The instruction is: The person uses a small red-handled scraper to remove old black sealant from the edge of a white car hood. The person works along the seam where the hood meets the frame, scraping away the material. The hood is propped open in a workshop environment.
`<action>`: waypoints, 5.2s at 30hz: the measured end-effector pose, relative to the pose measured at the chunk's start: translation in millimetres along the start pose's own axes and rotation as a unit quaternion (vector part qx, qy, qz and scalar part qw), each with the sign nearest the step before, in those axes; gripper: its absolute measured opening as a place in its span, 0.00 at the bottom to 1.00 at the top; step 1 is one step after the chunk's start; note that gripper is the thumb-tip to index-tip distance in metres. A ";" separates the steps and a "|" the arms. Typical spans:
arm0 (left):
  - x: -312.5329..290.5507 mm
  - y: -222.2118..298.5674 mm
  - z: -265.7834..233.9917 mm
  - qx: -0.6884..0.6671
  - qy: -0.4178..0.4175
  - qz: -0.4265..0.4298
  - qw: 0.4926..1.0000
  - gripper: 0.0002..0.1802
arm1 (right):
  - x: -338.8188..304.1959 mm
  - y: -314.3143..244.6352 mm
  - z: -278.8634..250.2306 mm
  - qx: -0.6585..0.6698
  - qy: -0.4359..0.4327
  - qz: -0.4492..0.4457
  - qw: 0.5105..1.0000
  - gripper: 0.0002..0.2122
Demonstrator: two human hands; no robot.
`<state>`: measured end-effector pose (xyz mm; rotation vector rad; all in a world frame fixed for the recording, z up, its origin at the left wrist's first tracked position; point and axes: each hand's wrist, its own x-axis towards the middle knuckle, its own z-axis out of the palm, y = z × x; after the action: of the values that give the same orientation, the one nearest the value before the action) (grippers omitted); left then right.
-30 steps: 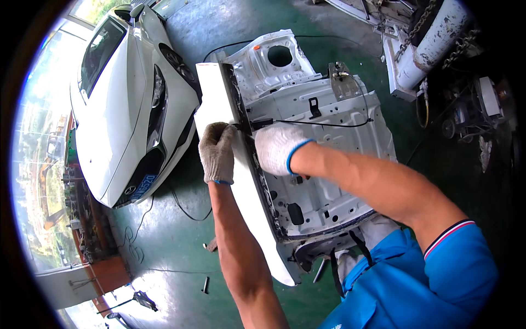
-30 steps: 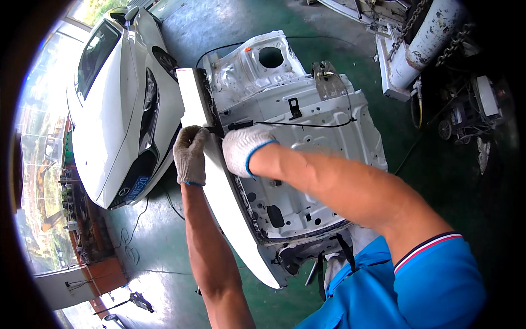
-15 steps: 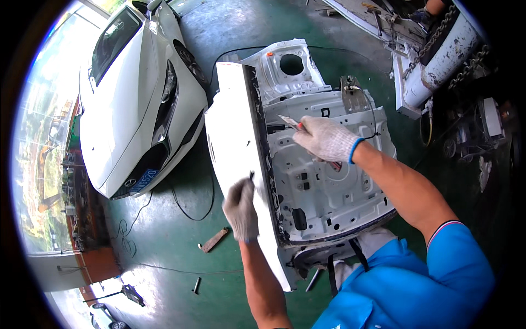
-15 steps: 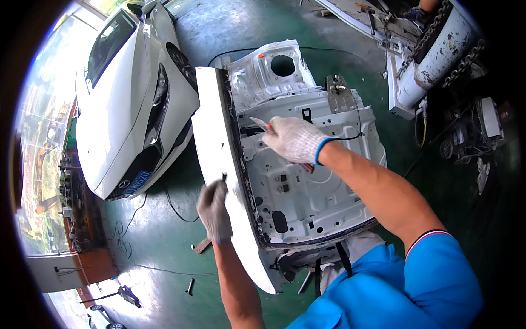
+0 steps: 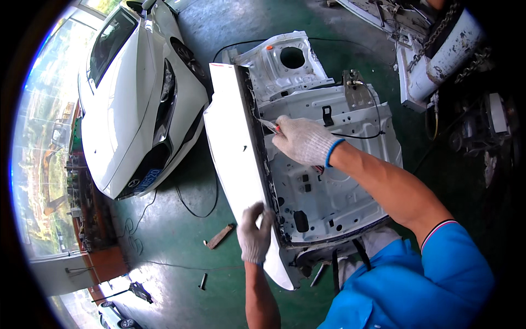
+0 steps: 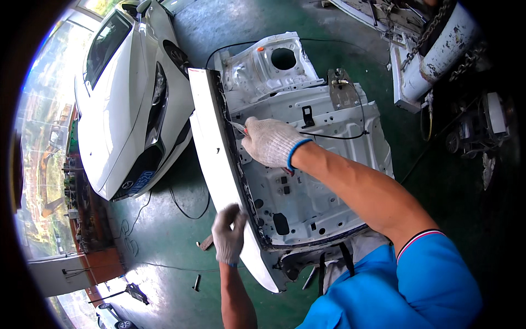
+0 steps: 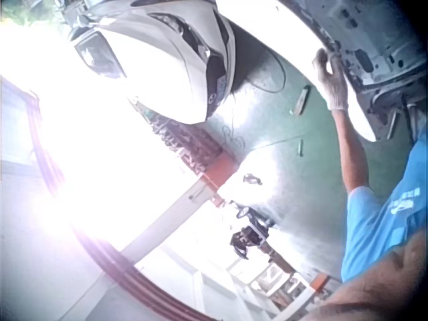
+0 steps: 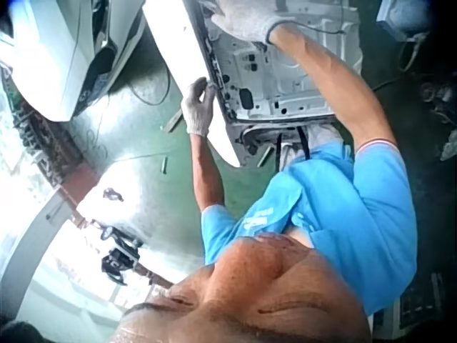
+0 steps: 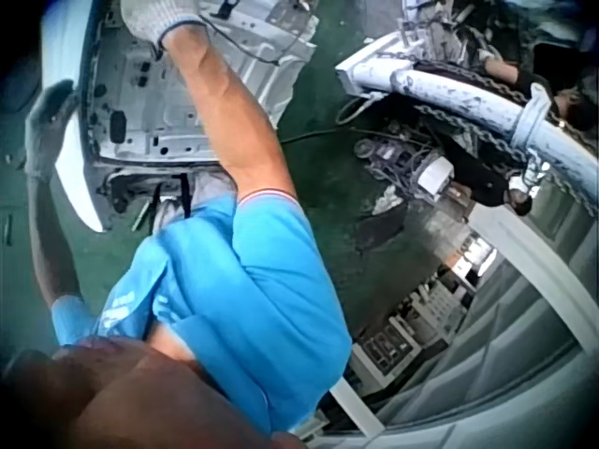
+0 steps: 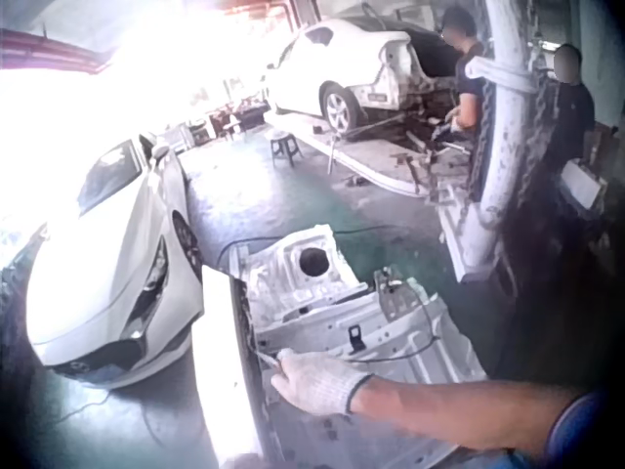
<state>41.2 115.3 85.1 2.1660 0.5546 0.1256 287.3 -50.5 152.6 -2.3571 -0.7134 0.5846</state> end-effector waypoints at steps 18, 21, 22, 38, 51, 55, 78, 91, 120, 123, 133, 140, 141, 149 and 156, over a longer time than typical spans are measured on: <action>108.0 -12.2 48.3 -0.143 0.164 0.139 0.966 0.22 | 14.3 -20.4 0.2 -0.118 -0.055 0.043 0.991 0.19; 106.8 -14.9 50.1 -0.169 0.174 0.132 0.961 0.21 | 5.6 -28.3 1.6 -0.158 -0.095 0.038 0.982 0.20; 107.3 -16.3 51.0 -0.180 0.173 0.131 0.959 0.21 | 3.3 -31.8 2.9 -0.192 -0.121 0.026 0.974 0.20; 112.9 -1.7 38.4 -0.219 0.148 0.096 0.960 0.17 | 10.0 -37.3 -8.9 -0.238 -0.141 -0.025 0.961 0.11; 155.7 129.1 17.2 0.258 0.118 0.037 0.958 0.24 | -10.3 -26.8 19.5 -0.232 -0.028 -0.050 0.971 0.16; 147.5 126.6 24.0 0.239 0.143 0.052 0.959 0.18 | -10.4 -19.4 21.2 -0.225 -0.033 -0.026 0.973 0.16; 156.9 86.9 43.7 0.184 0.243 0.250 0.919 0.04 | 16.2 -28.9 -35.4 -0.096 -0.197 0.076 0.973 0.15; 140.9 42.4 45.6 0.061 0.253 0.292 0.920 0.05 | -0.8 -20.5 -24.2 -0.099 -0.163 -0.007 0.982 0.17; 148.0 32.2 55.6 -0.010 0.266 0.294 0.918 0.07 | 3.9 -19.6 21.1 -0.088 -0.092 0.092 0.988 0.19; 147.5 31.6 55.3 -0.027 0.262 0.283 0.923 0.06 | -8.8 -20.5 30.0 -0.068 -0.059 0.072 0.993 0.19; 148.7 33.4 54.2 -0.059 0.255 0.274 0.926 0.05 | -12.5 -31.7 15.1 -0.086 -0.111 0.081 0.987 0.19; 146.7 31.4 53.5 -0.062 0.258 0.253 0.930 0.05 | -10.2 -26.8 17.7 -0.059 -0.121 0.060 0.989 0.19; 146.5 33.2 53.5 -0.063 0.257 0.251 0.931 0.05 | -8.9 -26.9 18.1 -0.059 -0.126 0.060 0.988 0.18; 145.4 36.5 54.3 -0.055 0.264 0.264 0.926 0.05 | -14.4 -27.8 45.0 -0.034 -0.060 0.110 0.992 0.19; 145.9 39.0 54.1 -0.053 0.263 0.271 0.924 0.05 | -11.6 -26.5 55.1 -0.017 -0.022 0.098 0.995 0.19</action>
<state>200.5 118.2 66.8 2.1187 0.2094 1.0365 238.9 -16.8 132.8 -2.4698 -0.5167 0.7156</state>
